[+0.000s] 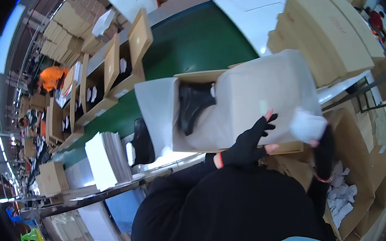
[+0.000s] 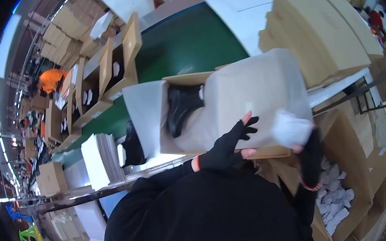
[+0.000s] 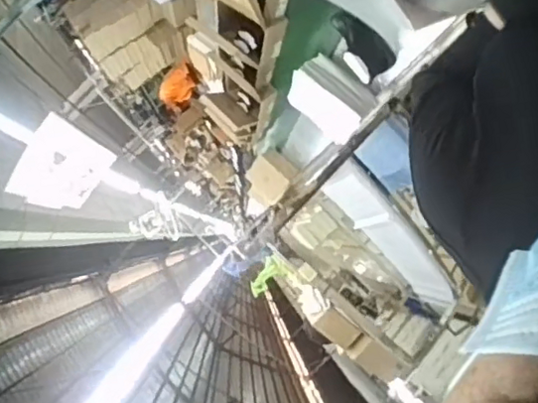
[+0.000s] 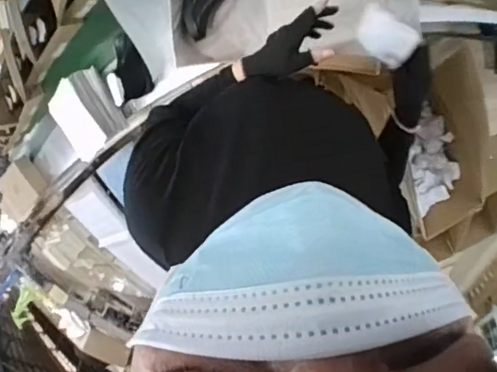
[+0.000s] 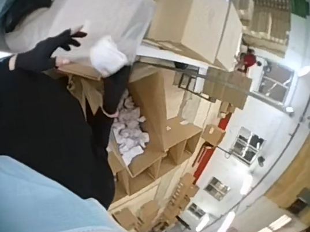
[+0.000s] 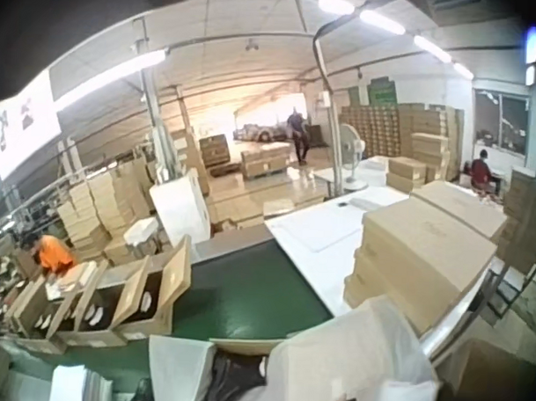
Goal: The person places white tissue paper into a cardboard box, inserts a pair of black shoes, and adds white paper stuffing to fill the space. The person then folds the tissue paper over the shoes and closes the box lid. This process is repeated for multiple pairs of shoes.
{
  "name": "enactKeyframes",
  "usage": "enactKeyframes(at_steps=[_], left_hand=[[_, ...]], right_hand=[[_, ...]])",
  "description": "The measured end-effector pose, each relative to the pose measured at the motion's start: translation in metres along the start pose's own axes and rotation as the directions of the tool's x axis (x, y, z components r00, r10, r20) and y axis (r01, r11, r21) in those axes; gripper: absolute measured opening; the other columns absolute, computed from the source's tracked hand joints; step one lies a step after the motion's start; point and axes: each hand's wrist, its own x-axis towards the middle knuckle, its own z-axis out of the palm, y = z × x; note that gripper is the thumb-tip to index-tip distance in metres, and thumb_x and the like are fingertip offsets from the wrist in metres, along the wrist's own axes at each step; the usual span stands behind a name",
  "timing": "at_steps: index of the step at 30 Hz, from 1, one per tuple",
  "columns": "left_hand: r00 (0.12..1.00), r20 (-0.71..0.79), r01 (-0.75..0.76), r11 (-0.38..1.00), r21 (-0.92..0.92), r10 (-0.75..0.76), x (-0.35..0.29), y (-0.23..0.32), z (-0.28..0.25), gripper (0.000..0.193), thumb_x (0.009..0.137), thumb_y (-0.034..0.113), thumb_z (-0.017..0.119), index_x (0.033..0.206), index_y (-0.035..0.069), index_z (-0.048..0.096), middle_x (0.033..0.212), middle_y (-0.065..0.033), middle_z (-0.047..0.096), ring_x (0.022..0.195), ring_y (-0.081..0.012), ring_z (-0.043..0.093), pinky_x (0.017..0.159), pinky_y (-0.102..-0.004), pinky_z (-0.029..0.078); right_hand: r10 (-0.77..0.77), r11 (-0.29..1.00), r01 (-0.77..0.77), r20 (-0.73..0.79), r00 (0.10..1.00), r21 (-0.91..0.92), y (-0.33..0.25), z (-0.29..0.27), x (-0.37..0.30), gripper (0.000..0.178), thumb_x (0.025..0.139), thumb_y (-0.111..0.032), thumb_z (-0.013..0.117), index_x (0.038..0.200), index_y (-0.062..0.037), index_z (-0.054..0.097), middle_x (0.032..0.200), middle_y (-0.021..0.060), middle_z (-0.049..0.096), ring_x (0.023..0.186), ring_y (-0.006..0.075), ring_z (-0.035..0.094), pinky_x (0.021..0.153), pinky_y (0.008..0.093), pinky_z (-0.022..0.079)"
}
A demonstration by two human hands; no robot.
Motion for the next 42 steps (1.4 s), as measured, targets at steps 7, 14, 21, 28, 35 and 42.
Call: enactKeyframes(at_steps=[7, 14, 21, 28, 35, 42], left_hand=[[0.971, -0.212, 0.142, 0.979, 0.146, -0.109, -0.076, 0.003, -0.118, 0.094, 0.079, 0.019, 0.075, 0.151, 0.005, 0.016, 0.146, -0.0190, 0.038, 0.131, -0.0277, 0.043, 0.106, -0.0343, 0.034], [0.972, -0.087, 0.210, 0.638, 0.741, -0.219, -0.157, -0.032, -0.217, 0.057, 0.066, 0.014, 0.076, 0.119, 0.008, 0.056, 0.117, -0.0193, 0.060, 0.092, -0.0350, 0.063, 0.076, -0.0404, 0.049], [0.979, -0.198, 0.168, 0.341, 0.925, 0.056, -0.169, -0.141, -0.203, 0.053, 0.083, 0.015, 0.056, 0.134, 0.003, 0.048, 0.147, -0.0239, 0.032, 0.097, -0.0375, 0.061, 0.090, -0.0517, 0.045], [0.902, -0.012, 0.055, 0.088, 0.995, -0.432, -0.170, -0.131, -0.208, 0.036, 0.085, 0.014, 0.056, 0.120, 0.010, 0.059, 0.102, -0.0125, 0.063, 0.102, -0.0295, 0.059, 0.096, -0.0502, 0.039], [0.917, -0.070, 0.135, 0.141, 0.981, -0.392, -0.172, -0.136, -0.213, 0.042, 0.080, 0.023, 0.064, 0.122, 0.017, 0.059, 0.112, -0.0128, 0.062, 0.113, -0.0274, 0.055, 0.110, -0.0582, 0.019], [0.897, -0.432, 0.359, 0.415, 0.836, 0.092, -0.171, -0.080, -0.331, 0.077, 0.071, 0.042, 0.077, 0.127, -0.002, 0.049, 0.118, -0.0204, 0.057, 0.109, -0.0368, 0.055, 0.092, -0.0430, 0.044]], right_hand=[[-0.251, 0.890, -0.010, 0.510, 0.823, 0.455, -0.088, 0.205, 0.008, 0.055, 0.069, -0.003, 0.073, 0.117, -0.0046, 0.045, 0.108, 0.0069, 0.052, 0.101, 0.0171, 0.055, 0.084, 0.0327, 0.047], [-0.460, 0.858, 0.500, 0.615, 0.640, 0.121, -0.107, 0.286, 0.043, 0.072, 0.064, 0.003, 0.069, 0.132, -0.0078, 0.049, 0.131, 0.0131, 0.054, 0.124, 0.0323, 0.048, 0.106, 0.0386, 0.037], [-0.430, 0.452, 0.837, 0.747, 0.508, -0.309, -0.036, 0.434, 0.091, 0.097, 0.065, -0.003, 0.071, 0.149, -0.0253, 0.027, 0.151, 0.0170, 0.028, 0.136, 0.0418, 0.030, 0.110, 0.0508, 0.028], [-0.489, 0.314, 0.859, 0.707, 0.511, -0.404, -0.045, 0.459, 0.094, 0.102, 0.059, -0.011, 0.079, 0.145, -0.0352, 0.031, 0.150, 0.0121, 0.030, 0.134, 0.0375, 0.035, 0.102, 0.0571, 0.033], [-0.324, 0.427, 0.805, 0.761, 0.561, -0.411, -0.050, 0.457, 0.098, 0.097, 0.066, -0.013, 0.076, 0.148, -0.0304, 0.027, 0.149, 0.0152, 0.030, 0.132, 0.0381, 0.037, 0.101, 0.0615, 0.034], [-0.529, 0.739, 0.673, 0.650, 0.545, 0.038, -0.078, 0.375, 0.074, 0.084, 0.069, -0.019, 0.080, 0.140, -0.0069, 0.038, 0.137, 0.0117, 0.046, 0.127, 0.0319, 0.044, 0.102, 0.0421, 0.039]])
